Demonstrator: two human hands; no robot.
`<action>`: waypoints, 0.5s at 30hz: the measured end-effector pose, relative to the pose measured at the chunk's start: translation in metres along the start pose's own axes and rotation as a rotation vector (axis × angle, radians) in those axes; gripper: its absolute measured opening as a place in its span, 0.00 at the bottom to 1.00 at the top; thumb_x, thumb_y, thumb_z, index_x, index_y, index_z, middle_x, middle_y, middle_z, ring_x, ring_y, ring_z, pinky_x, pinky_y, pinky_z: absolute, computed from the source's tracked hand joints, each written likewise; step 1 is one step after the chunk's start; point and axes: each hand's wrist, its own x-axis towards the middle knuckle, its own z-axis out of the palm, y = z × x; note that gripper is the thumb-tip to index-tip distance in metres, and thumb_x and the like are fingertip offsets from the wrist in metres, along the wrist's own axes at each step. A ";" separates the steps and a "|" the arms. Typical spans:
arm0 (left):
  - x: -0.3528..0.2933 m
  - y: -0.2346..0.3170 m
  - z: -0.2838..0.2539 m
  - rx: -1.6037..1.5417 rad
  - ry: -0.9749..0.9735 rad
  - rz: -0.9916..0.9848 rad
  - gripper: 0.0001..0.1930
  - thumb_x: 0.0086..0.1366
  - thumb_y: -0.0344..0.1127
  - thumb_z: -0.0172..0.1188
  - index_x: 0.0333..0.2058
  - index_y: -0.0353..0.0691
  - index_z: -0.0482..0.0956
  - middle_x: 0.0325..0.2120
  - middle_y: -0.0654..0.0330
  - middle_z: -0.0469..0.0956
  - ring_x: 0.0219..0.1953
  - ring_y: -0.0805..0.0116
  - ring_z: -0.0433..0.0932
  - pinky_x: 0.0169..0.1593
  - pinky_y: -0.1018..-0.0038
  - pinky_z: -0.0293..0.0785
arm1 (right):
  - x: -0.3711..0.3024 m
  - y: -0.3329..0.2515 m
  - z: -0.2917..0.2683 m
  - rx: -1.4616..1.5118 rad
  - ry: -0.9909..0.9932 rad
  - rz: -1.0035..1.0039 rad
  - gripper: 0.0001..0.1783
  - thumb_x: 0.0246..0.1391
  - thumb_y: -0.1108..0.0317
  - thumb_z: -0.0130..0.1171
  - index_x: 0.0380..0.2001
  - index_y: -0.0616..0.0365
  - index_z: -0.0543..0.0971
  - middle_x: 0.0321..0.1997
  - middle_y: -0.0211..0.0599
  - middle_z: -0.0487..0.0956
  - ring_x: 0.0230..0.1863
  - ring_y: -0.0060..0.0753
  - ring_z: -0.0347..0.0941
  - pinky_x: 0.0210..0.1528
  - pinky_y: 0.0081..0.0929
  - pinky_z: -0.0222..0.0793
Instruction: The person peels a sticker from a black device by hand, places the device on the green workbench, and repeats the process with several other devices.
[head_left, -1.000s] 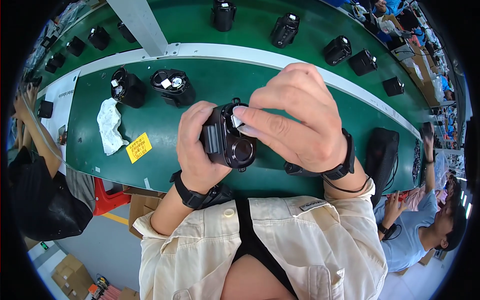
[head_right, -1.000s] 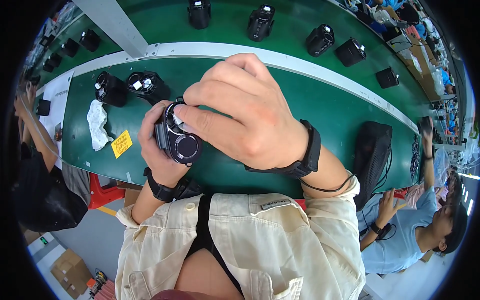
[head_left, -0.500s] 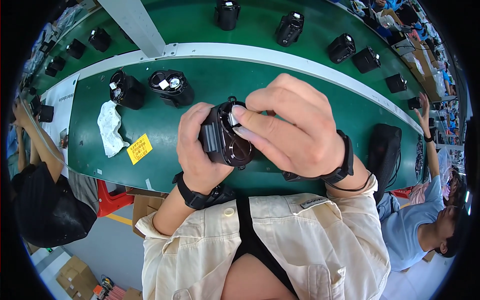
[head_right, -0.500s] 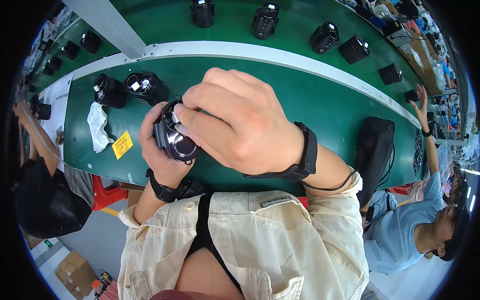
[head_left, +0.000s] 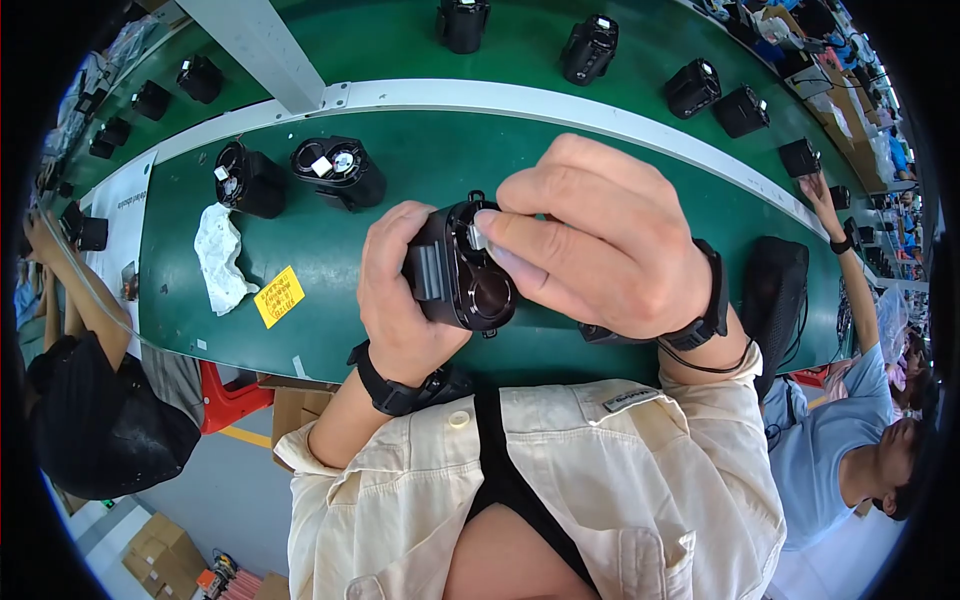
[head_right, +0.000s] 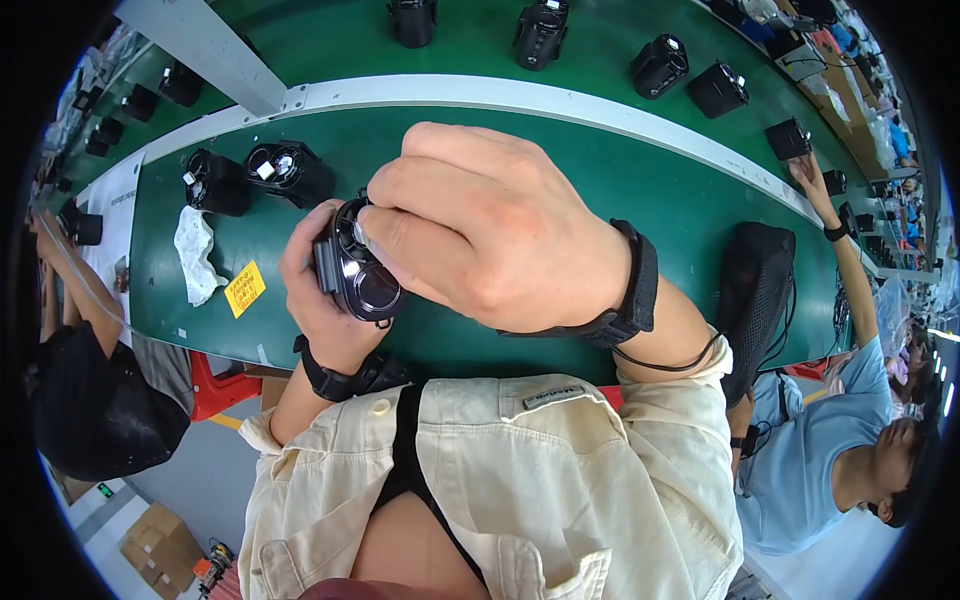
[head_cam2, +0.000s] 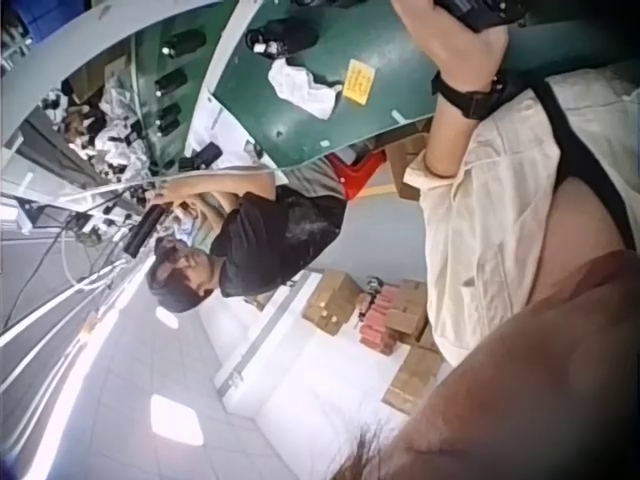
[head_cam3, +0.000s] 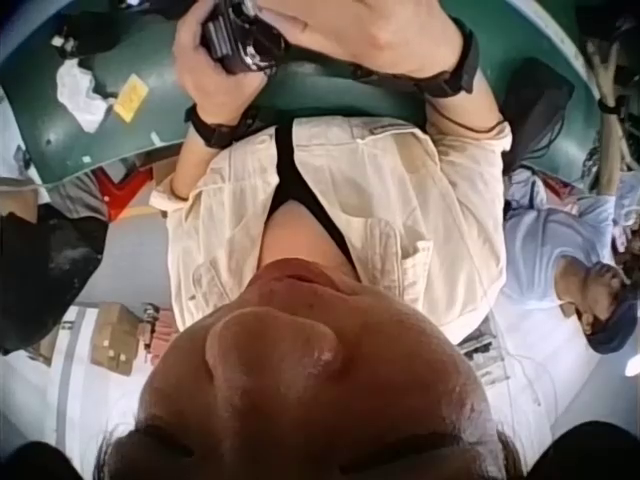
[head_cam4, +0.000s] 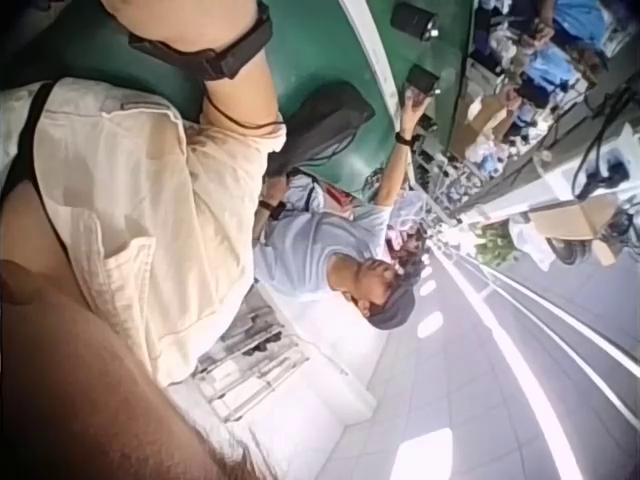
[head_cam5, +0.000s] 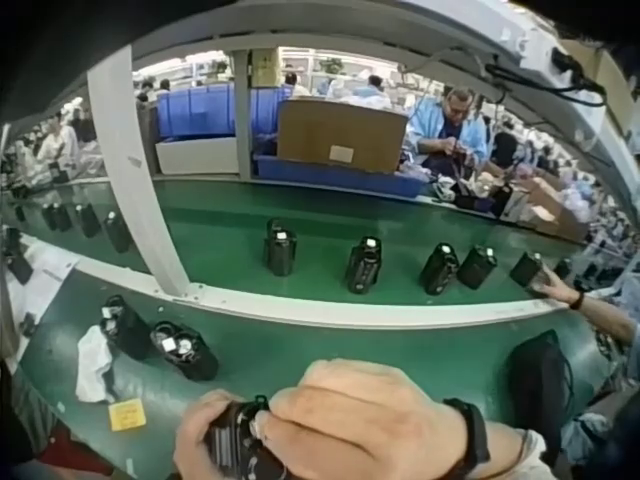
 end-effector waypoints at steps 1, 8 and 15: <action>0.001 0.001 0.000 0.016 -0.005 -0.006 0.38 0.42 0.30 0.73 0.52 0.35 0.64 0.43 0.47 0.73 0.42 0.51 0.75 0.45 0.63 0.74 | 0.000 0.000 0.000 -0.008 -0.011 -0.002 0.18 0.29 0.78 0.68 0.31 0.70 0.79 0.29 0.41 0.75 0.24 0.35 0.68 0.21 0.26 0.63; 0.001 -0.001 -0.004 0.045 -0.031 -0.017 0.38 0.43 0.30 0.73 0.52 0.35 0.64 0.44 0.46 0.72 0.42 0.50 0.76 0.45 0.63 0.74 | 0.002 -0.014 0.001 -0.073 -0.126 0.106 0.17 0.34 0.75 0.67 0.33 0.70 0.79 0.31 0.41 0.74 0.25 0.35 0.69 0.23 0.29 0.65; -0.001 -0.008 -0.006 -0.041 0.001 0.015 0.43 0.43 0.32 0.76 0.56 0.36 0.60 0.52 0.48 0.69 0.50 0.59 0.73 0.54 0.67 0.70 | -0.002 -0.009 0.007 0.385 -0.048 0.448 0.17 0.53 0.69 0.59 0.44 0.70 0.77 0.41 0.41 0.74 0.38 0.32 0.72 0.39 0.27 0.69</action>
